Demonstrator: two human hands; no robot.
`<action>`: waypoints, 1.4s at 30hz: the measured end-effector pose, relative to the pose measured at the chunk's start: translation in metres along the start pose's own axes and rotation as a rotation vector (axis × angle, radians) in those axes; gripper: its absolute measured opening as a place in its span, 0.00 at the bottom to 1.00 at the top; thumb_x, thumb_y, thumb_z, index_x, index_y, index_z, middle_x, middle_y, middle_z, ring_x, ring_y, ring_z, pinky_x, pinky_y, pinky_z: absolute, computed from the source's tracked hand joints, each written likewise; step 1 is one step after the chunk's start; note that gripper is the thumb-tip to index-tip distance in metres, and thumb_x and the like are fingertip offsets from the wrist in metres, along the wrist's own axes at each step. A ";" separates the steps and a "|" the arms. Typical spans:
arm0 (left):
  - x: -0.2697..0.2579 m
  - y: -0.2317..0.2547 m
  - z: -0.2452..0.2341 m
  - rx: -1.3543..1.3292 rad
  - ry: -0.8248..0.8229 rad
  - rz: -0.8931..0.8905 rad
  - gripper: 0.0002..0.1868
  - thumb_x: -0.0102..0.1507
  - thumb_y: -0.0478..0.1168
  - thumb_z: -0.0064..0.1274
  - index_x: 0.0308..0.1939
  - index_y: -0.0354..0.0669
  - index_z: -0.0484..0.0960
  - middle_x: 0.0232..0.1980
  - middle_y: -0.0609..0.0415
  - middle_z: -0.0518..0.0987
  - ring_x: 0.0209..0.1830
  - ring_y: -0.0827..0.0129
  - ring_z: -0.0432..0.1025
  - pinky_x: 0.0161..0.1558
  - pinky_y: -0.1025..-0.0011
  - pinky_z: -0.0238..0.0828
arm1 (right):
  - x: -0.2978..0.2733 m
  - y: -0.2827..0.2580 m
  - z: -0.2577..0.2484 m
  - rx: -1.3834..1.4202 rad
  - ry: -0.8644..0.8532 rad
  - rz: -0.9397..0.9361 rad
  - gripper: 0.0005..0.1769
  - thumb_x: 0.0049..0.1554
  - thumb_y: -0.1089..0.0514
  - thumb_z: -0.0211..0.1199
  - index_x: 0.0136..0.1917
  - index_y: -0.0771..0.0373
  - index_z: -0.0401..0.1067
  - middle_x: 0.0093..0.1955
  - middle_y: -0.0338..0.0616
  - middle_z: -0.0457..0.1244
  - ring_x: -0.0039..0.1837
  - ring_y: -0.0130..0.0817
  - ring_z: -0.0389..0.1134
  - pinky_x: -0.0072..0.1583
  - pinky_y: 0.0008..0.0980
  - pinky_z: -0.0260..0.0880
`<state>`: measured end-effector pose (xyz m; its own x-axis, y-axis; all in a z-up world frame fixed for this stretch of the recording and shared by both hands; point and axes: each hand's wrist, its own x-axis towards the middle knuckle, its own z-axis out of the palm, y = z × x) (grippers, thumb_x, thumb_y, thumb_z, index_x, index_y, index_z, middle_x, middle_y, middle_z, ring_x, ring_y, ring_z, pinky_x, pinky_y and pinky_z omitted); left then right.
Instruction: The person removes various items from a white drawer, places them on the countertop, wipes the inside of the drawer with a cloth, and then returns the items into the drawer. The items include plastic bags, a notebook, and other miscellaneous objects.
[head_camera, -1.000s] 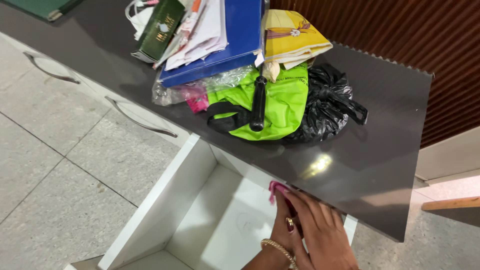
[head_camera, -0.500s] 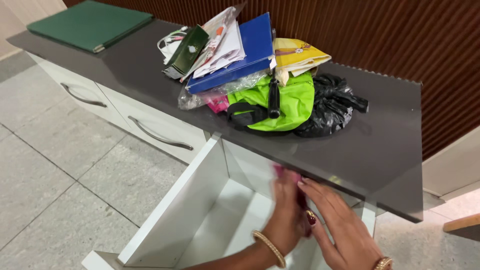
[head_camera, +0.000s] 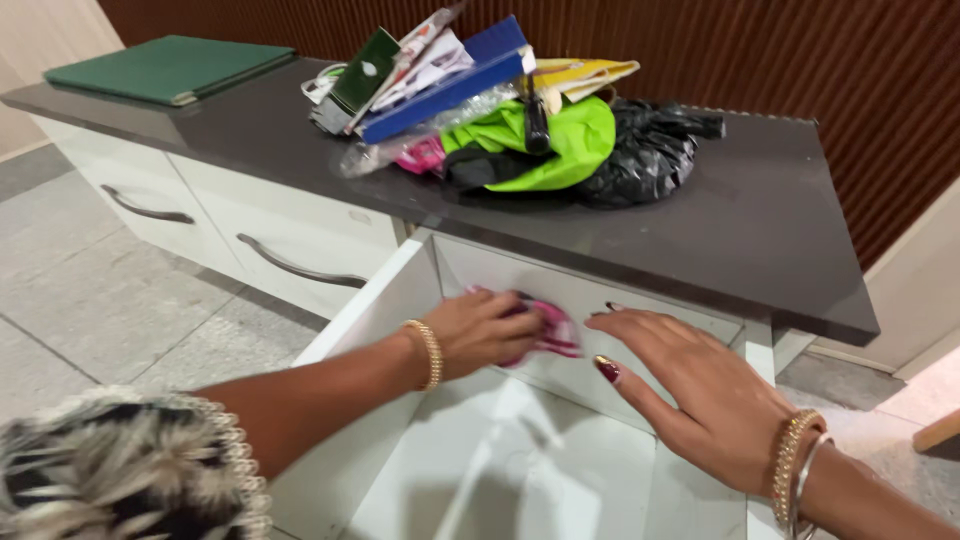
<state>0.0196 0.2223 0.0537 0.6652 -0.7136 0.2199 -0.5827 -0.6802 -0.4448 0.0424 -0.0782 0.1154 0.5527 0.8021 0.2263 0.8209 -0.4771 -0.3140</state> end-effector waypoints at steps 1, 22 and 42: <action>-0.008 -0.003 -0.002 0.122 -0.132 -0.011 0.15 0.63 0.40 0.50 0.53 0.47 0.81 0.63 0.53 0.68 0.62 0.57 0.65 0.56 0.60 0.69 | 0.000 0.002 0.002 -0.046 -0.001 -0.026 0.31 0.61 0.43 0.48 0.76 0.52 0.61 0.75 0.48 0.58 0.76 0.44 0.55 0.73 0.44 0.53; 0.046 0.019 0.025 0.468 -0.413 0.112 0.41 0.63 0.54 0.44 0.80 0.58 0.49 0.82 0.69 0.47 0.82 0.67 0.38 0.78 0.52 0.26 | 0.006 0.014 0.008 -0.234 -0.065 -0.191 0.45 0.63 0.30 0.41 0.82 0.58 0.44 0.83 0.55 0.42 0.86 0.48 0.40 0.76 0.50 0.35; -0.009 -0.019 -0.080 0.325 -0.899 0.093 0.10 0.64 0.45 0.56 0.44 0.47 0.88 0.50 0.59 0.86 0.57 0.62 0.74 0.62 0.62 0.60 | 0.008 0.034 0.014 -0.241 -0.171 -0.219 0.41 0.67 0.34 0.39 0.83 0.61 0.46 0.84 0.53 0.43 0.83 0.46 0.41 0.76 0.47 0.38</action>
<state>-0.0127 0.2277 0.1298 0.8109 -0.2749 -0.5165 -0.5832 -0.4514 -0.6754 0.0729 -0.0833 0.0931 0.3443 0.9335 0.1003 0.9388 -0.3415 -0.0443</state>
